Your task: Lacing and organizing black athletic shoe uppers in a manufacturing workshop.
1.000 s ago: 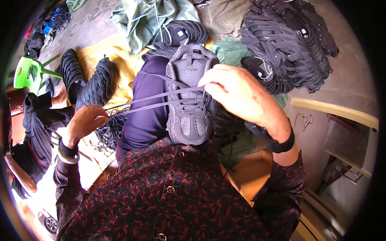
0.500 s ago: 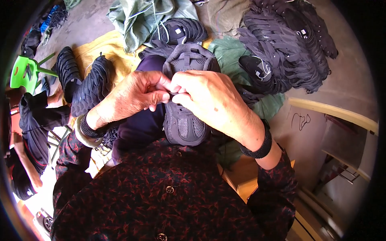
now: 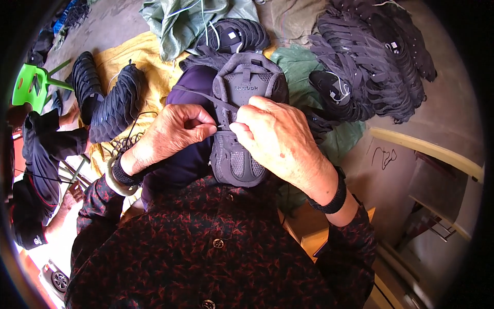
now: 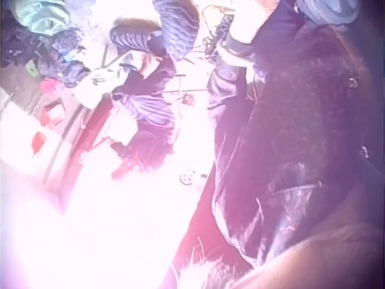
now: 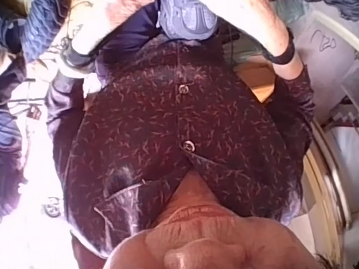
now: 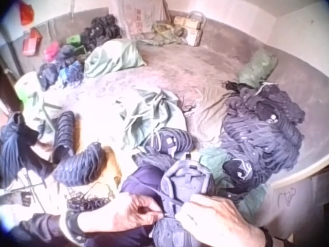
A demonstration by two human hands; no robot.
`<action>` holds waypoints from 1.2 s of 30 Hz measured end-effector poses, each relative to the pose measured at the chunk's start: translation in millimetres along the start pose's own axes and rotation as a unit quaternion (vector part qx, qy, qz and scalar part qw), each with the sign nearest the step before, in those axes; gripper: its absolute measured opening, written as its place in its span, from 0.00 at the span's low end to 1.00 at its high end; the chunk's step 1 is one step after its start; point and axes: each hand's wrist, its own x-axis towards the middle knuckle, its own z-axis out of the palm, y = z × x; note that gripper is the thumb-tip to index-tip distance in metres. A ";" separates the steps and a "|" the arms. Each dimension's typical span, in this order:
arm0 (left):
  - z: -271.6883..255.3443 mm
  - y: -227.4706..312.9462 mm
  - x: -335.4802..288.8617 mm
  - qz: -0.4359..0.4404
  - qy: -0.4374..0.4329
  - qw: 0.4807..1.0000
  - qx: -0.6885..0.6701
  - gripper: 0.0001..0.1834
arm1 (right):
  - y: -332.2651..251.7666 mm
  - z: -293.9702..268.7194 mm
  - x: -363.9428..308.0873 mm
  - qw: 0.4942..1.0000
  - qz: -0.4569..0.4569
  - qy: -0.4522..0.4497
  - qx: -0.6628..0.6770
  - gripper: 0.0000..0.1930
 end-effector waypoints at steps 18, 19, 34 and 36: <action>23.9 20.4 2.5 0.171 0.113 0.934 0.293 0.09 | -0.7 20.0 4.5 0.997 -0.003 0.066 0.042 0.04; 23.1 20.9 3.9 0.124 0.093 0.949 0.275 0.09 | -0.4 20.1 4.2 0.997 -0.009 0.061 0.048 0.04; 7.2 29.0 11.4 0.095 0.024 0.941 0.325 0.11 | -0.9 23.6 4.0 0.997 -0.035 0.074 -0.012 0.04; 5.1 30.0 11.8 0.063 0.005 0.942 0.329 0.11 | -1.5 22.3 2.9 0.995 -0.053 0.087 -0.023 0.03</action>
